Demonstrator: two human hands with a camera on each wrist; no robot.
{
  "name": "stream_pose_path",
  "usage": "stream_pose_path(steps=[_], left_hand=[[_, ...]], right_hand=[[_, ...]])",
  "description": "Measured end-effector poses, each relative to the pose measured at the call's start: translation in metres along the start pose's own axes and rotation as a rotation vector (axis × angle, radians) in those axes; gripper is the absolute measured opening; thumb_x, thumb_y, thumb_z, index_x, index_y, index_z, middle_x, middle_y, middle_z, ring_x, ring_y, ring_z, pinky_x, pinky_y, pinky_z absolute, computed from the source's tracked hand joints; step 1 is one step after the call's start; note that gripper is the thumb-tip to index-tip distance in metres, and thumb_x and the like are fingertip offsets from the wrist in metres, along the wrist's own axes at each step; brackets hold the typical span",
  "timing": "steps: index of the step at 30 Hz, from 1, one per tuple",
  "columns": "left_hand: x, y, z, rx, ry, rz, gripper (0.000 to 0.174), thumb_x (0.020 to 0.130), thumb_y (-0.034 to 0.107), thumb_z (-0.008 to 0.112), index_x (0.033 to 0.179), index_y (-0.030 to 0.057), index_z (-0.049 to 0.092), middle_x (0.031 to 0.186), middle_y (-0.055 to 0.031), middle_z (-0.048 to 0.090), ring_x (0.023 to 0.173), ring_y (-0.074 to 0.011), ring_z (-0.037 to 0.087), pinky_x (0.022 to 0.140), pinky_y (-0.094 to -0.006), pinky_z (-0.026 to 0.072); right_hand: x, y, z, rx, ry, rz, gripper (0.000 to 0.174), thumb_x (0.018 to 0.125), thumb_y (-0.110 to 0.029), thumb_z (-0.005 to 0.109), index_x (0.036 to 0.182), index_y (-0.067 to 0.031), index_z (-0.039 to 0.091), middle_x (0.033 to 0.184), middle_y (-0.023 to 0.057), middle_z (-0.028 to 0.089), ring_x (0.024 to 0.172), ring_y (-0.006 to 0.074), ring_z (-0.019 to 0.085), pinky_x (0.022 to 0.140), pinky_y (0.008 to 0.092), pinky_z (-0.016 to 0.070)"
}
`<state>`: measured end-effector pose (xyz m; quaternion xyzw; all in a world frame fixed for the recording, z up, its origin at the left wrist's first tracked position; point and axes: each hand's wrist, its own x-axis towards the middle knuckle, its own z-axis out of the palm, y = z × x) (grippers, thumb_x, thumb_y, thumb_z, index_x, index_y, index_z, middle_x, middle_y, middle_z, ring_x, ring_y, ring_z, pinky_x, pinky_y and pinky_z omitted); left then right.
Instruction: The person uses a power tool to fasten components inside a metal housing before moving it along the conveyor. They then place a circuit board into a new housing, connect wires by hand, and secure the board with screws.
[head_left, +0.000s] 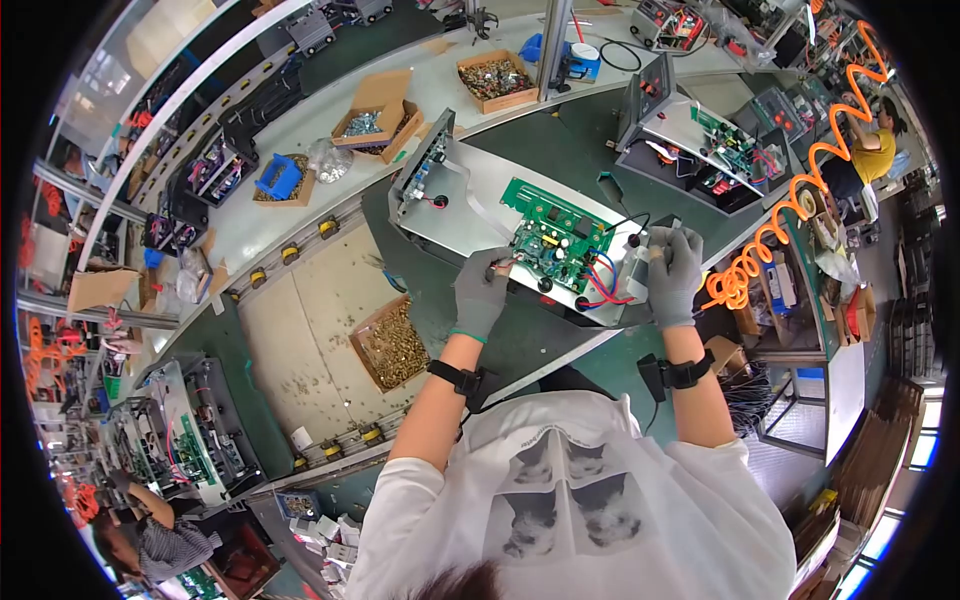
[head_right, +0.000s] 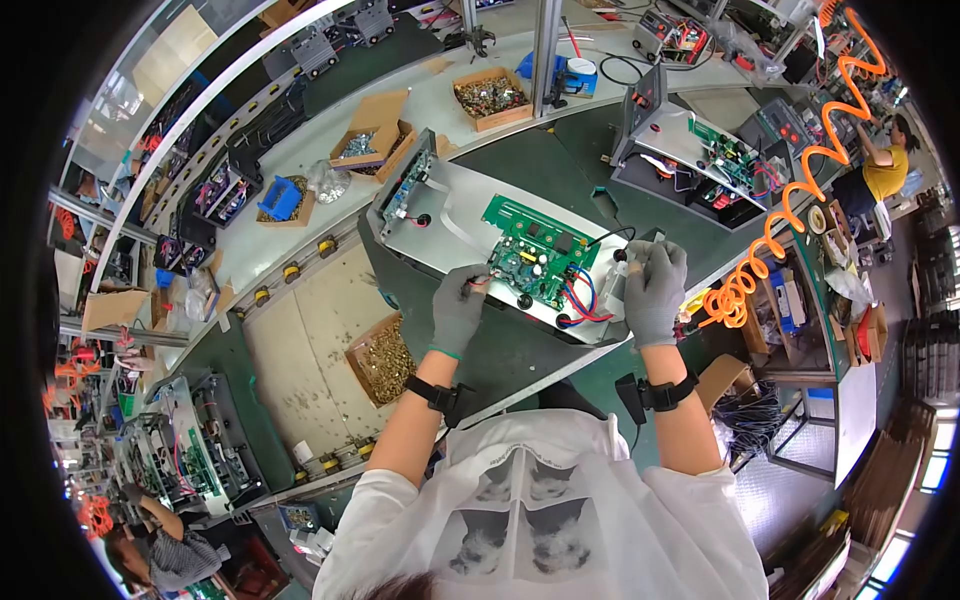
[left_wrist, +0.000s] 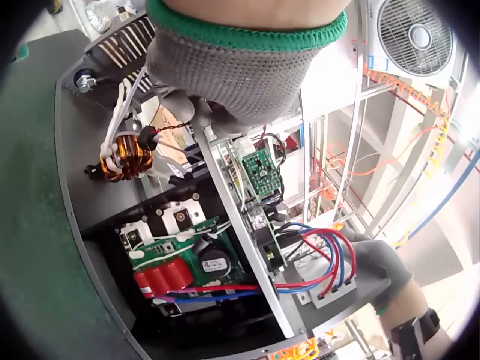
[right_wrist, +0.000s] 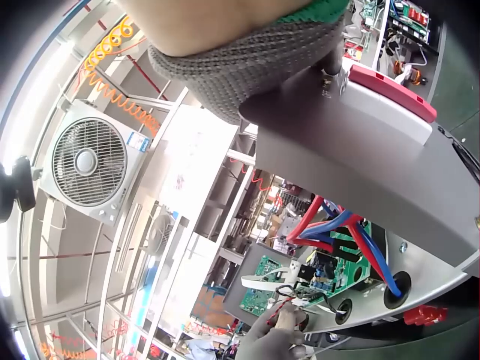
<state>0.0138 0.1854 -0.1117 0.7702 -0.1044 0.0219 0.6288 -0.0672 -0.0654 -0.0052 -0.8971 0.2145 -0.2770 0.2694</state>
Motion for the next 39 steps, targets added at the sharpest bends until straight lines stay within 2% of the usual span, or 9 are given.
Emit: stream_pose_path(steps=[5, 10, 17, 20, 24, 26, 32, 36, 39], left_hand=[[0.012, 0.003, 0.004, 0.107, 0.026, 0.006, 0.018, 0.08, 0.01, 0.066, 0.097, 0.0035, 0.066, 0.091, -0.0084, 0.066, 0.082, -0.0164, 0.064, 0.073, -0.029, 0.0506], [0.025, 0.023, -0.004, 0.016, -0.088, -0.258, 0.018, 0.076, 0.007, 0.065, 0.091, -0.0026, 0.069, 0.073, -0.0054, 0.066, 0.062, -0.0082, 0.055, 0.058, -0.0228, 0.0451], [0.022, 0.015, 0.005, 0.047, -0.045, -0.289, 0.013, 0.075, 0.009, 0.067, 0.083, -0.0002, 0.067, 0.067, -0.0069, 0.063, 0.06, -0.0118, 0.057, 0.059, -0.0274, 0.0459], [0.019, 0.006, 0.012, 0.117, -0.108, -0.299, 0.019, 0.076, 0.009, 0.064, 0.093, 0.0002, 0.063, 0.084, -0.0108, 0.065, 0.075, -0.0179, 0.059, 0.065, -0.031, 0.0465], [-0.062, -0.035, 0.008, 0.743, -0.054, 0.366, 0.056, 0.082, 0.02, 0.061, 0.135, 0.0132, 0.043, 0.133, -0.0149, 0.043, 0.118, -0.0337, 0.042, 0.096, -0.0446, 0.039], [-0.106, -0.096, -0.016, 1.072, -0.557, 0.308, 0.061, 0.085, 0.027, 0.058, 0.142, 0.0218, 0.036, 0.141, -0.0114, 0.037, 0.13, -0.034, 0.034, 0.107, -0.0491, 0.0278], [-0.132, -0.104, -0.047, 1.0, -0.713, 0.025, 0.057, 0.087, 0.028, 0.052, 0.142, 0.0267, 0.036, 0.15, -0.0057, 0.029, 0.141, -0.033, 0.018, 0.114, -0.0492, 0.0094], [-0.126, -0.095, -0.051, 0.956, -0.728, -0.018, 0.055, 0.086, 0.025, 0.052, 0.139, 0.0263, 0.039, 0.15, -0.0057, 0.029, 0.141, -0.0316, 0.019, 0.114, -0.05, 0.0121], [-0.127, -0.095, -0.05, 0.862, -0.582, 0.024, 0.045, 0.085, 0.02, 0.053, 0.129, 0.0208, 0.051, 0.14, -0.0085, 0.042, 0.132, -0.0318, 0.035, 0.109, -0.049, 0.0259]], right_hand=[[0.0, -0.005, -0.003, 0.038, 0.004, 0.011, 0.019, 0.077, -0.009, 0.059, 0.094, -0.0088, 0.067, 0.106, 0.0152, 0.053, 0.097, 0.0316, 0.055, 0.084, 0.0387, 0.0457], [0.0, -0.003, 0.0, 0.037, 0.002, 0.01, 0.019, 0.077, -0.008, 0.058, 0.093, -0.0071, 0.067, 0.105, 0.0155, 0.053, 0.098, 0.0317, 0.054, 0.084, 0.038, 0.0453], [-0.001, -0.003, 0.002, 0.061, 0.005, 0.018, 0.018, 0.075, -0.006, 0.057, 0.091, -0.0056, 0.067, 0.103, 0.0154, 0.052, 0.098, 0.0324, 0.053, 0.084, 0.0385, 0.0444], [0.001, -0.007, 0.001, 0.074, 0.031, 0.023, 0.017, 0.076, -0.005, 0.057, 0.09, -0.0051, 0.066, 0.101, 0.0149, 0.052, 0.098, 0.0323, 0.053, 0.085, 0.0385, 0.044], [-0.001, -0.003, 0.0, 0.102, 0.051, 0.041, 0.015, 0.077, -0.006, 0.058, 0.089, -0.0048, 0.066, 0.101, 0.0141, 0.053, 0.096, 0.031, 0.053, 0.083, 0.0368, 0.0446], [-0.003, -0.003, -0.001, 0.17, 0.053, 0.039, 0.014, 0.077, -0.007, 0.06, 0.089, -0.0048, 0.066, 0.101, 0.0138, 0.053, 0.096, 0.0301, 0.053, 0.082, 0.0356, 0.0448], [-0.002, -0.003, -0.002, 0.181, 0.033, 0.068, 0.014, 0.077, -0.007, 0.061, 0.09, -0.006, 0.066, 0.1, 0.0125, 0.053, 0.092, 0.0285, 0.054, 0.08, 0.0351, 0.0446], [-0.005, 0.004, 0.002, 0.225, 0.062, 0.033, 0.016, 0.077, -0.009, 0.061, 0.093, -0.0057, 0.065, 0.098, 0.012, 0.052, 0.09, 0.027, 0.053, 0.079, 0.0347, 0.0445], [-0.018, 0.005, -0.006, 0.311, 0.038, -0.043, 0.039, 0.084, -0.018, 0.059, 0.12, -0.0062, 0.053, 0.117, 0.0174, 0.046, 0.104, 0.0299, 0.051, 0.09, 0.0378, 0.0428]])
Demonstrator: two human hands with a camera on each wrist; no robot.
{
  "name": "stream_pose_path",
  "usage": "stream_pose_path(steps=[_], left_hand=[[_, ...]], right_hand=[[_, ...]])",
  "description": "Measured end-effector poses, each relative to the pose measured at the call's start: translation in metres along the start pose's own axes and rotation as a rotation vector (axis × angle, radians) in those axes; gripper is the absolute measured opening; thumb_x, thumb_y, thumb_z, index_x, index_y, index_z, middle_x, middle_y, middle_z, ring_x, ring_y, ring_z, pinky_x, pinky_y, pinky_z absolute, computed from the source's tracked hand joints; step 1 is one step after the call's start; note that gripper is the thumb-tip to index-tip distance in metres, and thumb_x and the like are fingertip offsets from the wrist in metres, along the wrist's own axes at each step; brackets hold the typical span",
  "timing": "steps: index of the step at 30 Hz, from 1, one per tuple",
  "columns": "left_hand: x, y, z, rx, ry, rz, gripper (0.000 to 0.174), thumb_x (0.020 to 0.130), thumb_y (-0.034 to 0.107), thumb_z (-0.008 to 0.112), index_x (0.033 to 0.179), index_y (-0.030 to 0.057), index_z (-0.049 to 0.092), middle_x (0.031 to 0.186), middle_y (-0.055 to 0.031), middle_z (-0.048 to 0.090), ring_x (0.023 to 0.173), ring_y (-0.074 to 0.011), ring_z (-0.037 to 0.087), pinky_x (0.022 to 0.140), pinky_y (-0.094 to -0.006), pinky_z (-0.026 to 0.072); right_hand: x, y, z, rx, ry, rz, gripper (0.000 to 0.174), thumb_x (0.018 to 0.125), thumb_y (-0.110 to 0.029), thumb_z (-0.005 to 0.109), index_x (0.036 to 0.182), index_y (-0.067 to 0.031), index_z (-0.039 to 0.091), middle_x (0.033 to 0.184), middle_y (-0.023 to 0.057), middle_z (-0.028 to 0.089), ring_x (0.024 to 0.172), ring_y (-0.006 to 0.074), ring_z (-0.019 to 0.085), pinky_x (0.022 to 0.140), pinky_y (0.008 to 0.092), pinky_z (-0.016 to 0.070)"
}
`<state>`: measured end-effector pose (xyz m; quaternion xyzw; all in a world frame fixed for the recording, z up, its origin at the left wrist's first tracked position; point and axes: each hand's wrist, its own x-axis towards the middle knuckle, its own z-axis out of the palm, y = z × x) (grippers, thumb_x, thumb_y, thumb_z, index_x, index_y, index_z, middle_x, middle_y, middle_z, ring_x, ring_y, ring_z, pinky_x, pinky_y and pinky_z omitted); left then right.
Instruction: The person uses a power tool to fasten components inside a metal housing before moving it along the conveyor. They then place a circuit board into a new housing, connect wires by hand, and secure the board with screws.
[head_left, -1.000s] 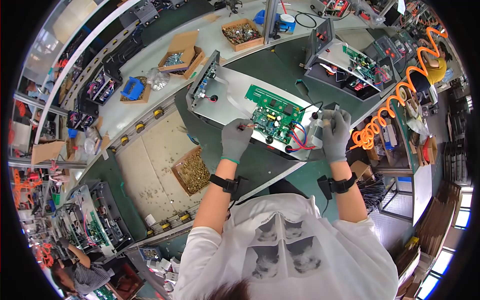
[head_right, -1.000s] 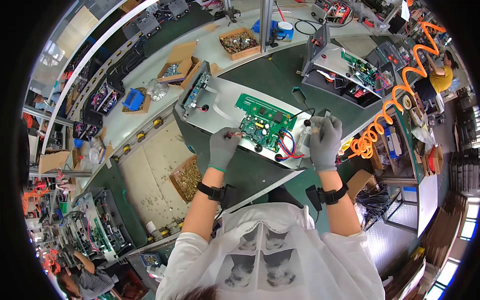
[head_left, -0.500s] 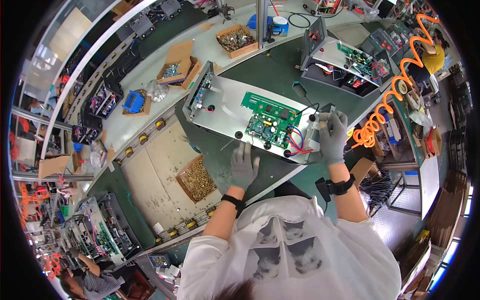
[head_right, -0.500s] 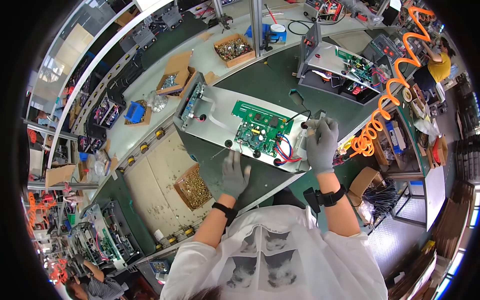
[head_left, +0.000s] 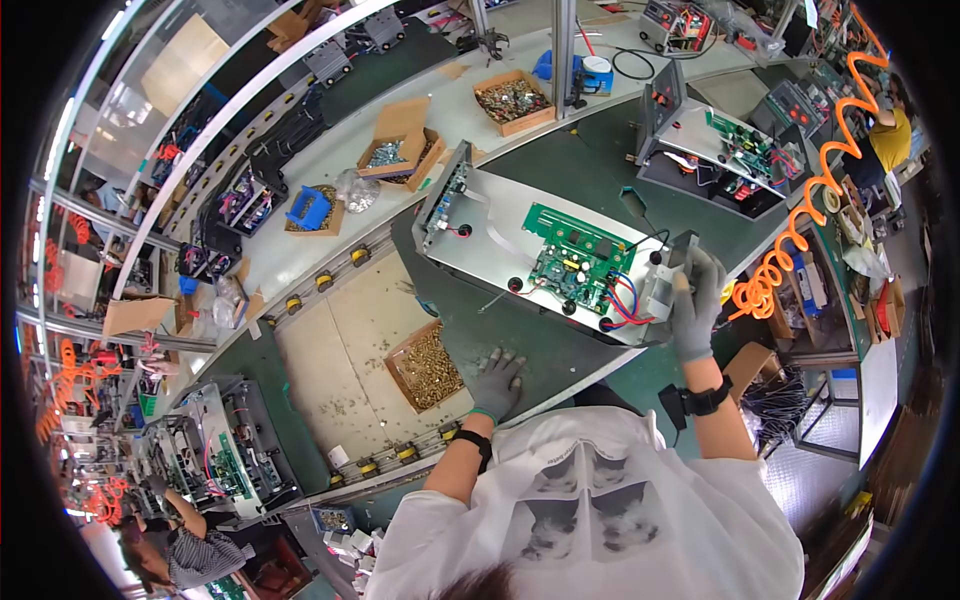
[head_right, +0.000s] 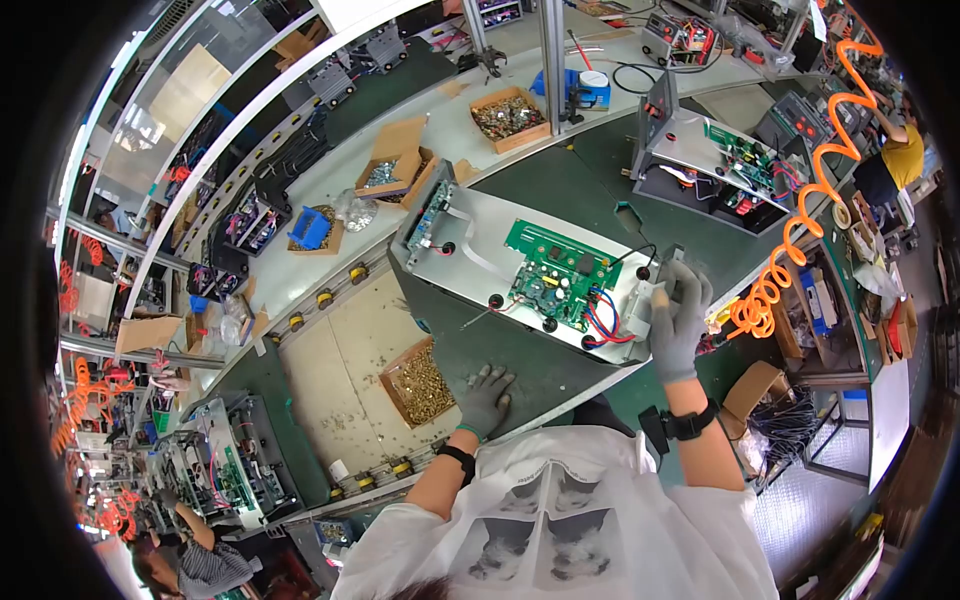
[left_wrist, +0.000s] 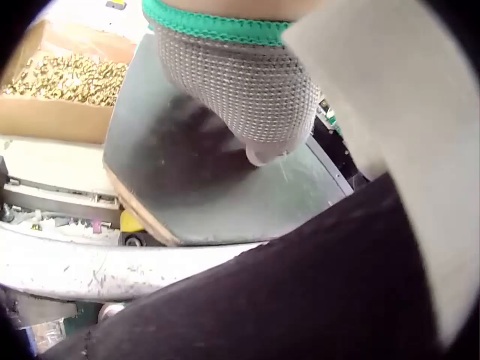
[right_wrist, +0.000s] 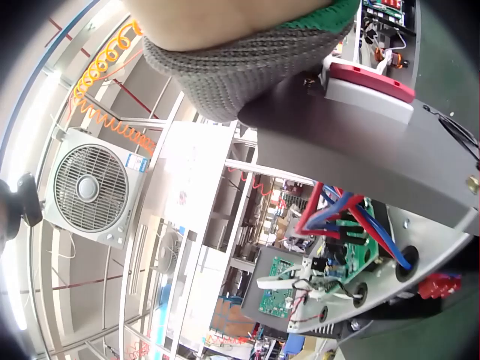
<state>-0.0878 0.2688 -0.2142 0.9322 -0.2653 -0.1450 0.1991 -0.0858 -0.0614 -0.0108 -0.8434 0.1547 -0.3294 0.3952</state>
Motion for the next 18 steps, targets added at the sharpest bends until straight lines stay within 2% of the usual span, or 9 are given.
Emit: stream_pose_path(steps=[2, 4, 6, 8, 10, 14, 16, 17, 18], left_hand=[[0.0, -0.01, -0.006, -0.167, 0.131, -0.104, 0.042, 0.084, 0.019, 0.054, 0.126, 0.0163, 0.052, 0.133, -0.0111, 0.047, 0.124, -0.0331, 0.042, 0.105, -0.0475, 0.031], [0.007, -0.017, -0.022, -0.337, 0.26, -0.199, 0.039, 0.083, 0.017, 0.054, 0.122, 0.0118, 0.054, 0.125, -0.0137, 0.052, 0.116, -0.0344, 0.049, 0.101, -0.0459, 0.0361], [0.021, -0.023, -0.054, -0.11, 0.75, -0.392, 0.036, 0.081, 0.014, 0.056, 0.116, 0.0046, 0.054, 0.112, -0.0173, 0.056, 0.102, -0.0366, 0.054, 0.093, -0.0435, 0.0421], [0.053, -0.037, -0.088, -0.389, 0.906, -0.562, 0.043, 0.081, 0.012, 0.058, 0.121, 0.0005, 0.05, 0.109, -0.0189, 0.058, 0.103, -0.0381, 0.054, 0.093, -0.0413, 0.0426], [0.087, -0.042, -0.125, -0.529, 0.828, -0.614, 0.051, 0.081, 0.011, 0.06, 0.128, -0.0006, 0.045, 0.117, -0.019, 0.057, 0.11, -0.0362, 0.053, 0.095, -0.0387, 0.0426], [0.161, -0.14, -0.093, -0.429, 0.455, -0.459, 0.058, 0.083, 0.013, 0.063, 0.135, -0.0017, 0.039, 0.128, -0.0184, 0.053, 0.116, -0.0308, 0.052, 0.097, -0.0345, 0.0426], [0.197, -0.224, -0.057, -0.991, 0.383, -0.601, 0.063, 0.086, 0.011, 0.062, 0.141, 0.0041, 0.034, 0.138, -0.0163, 0.045, 0.118, -0.0244, 0.052, 0.092, -0.034, 0.0462], [0.204, -0.195, -0.073, -1.36, 0.457, -0.549, 0.075, 0.082, 0.034, 0.07, 0.145, 0.0156, 0.033, 0.137, -0.0158, 0.047, 0.127, -0.025, 0.045, 0.1, -0.0332, 0.0414], [0.216, -0.193, -0.077, -1.357, 0.457, -0.542, 0.075, 0.082, 0.034, 0.07, 0.145, 0.0156, 0.033, 0.137, -0.0158, 0.047, 0.127, -0.025, 0.045, 0.1, -0.0332, 0.0414]], right_hand=[[-0.021, 0.006, -0.01, 0.13, -0.029, 0.054, 0.049, 0.085, -0.022, 0.06, 0.129, -0.0048, 0.047, 0.124, 0.019, 0.043, 0.109, 0.0311, 0.049, 0.092, 0.0389, 0.0421], [-0.049, 0.017, -0.017, -0.01, -0.139, -0.174, 0.073, 0.083, -0.034, 0.066, 0.139, -0.001, 0.033, 0.133, 0.0217, 0.036, 0.118, 0.0339, 0.045, 0.096, 0.0406, 0.0412], [-0.078, 0.026, -0.019, -0.01, -0.236, -0.167, 0.081, 0.08, -0.035, 0.07, 0.142, -0.0014, 0.029, 0.136, 0.0235, 0.032, 0.121, 0.036, 0.043, 0.098, 0.0413, 0.0402], [-0.1, 0.046, -0.015, -0.01, -0.335, -0.156, 0.09, 0.077, -0.036, 0.074, 0.144, -0.0018, 0.025, 0.139, 0.0253, 0.029, 0.123, 0.0381, 0.041, 0.1, 0.042, 0.0391], [-0.111, 0.075, -0.009, 0.039, -0.539, 0.129, 0.094, 0.073, -0.025, 0.078, 0.144, -0.003, 0.022, 0.136, 0.0226, 0.037, 0.125, 0.0371, 0.041, 0.103, 0.0429, 0.0362], [-0.101, 0.081, 0.001, -0.079, -0.74, -0.043, 0.096, 0.072, -0.016, 0.077, 0.145, -0.006, 0.015, 0.129, 0.0148, 0.052, 0.124, 0.0305, 0.046, 0.105, 0.0422, 0.0347], [-0.084, 0.071, 0.003, 0.144, -0.708, 0.016, 0.089, 0.072, -0.014, 0.076, 0.142, -0.008, 0.022, 0.135, 0.0137, 0.048, 0.126, 0.0299, 0.045, 0.108, 0.0398, 0.0295], [-0.076, 0.061, 0.004, 0.354, -0.673, 0.086, 0.082, 0.072, -0.012, 0.075, 0.14, -0.01, 0.03, 0.14, 0.0127, 0.044, 0.128, 0.0293, 0.043, 0.111, 0.0374, 0.0244], [-0.068, 0.064, 0.007, 0.356, -0.666, 0.082, 0.082, 0.072, -0.012, 0.075, 0.14, -0.01, 0.03, 0.14, 0.0127, 0.044, 0.128, 0.0293, 0.043, 0.111, 0.0374, 0.0244]])
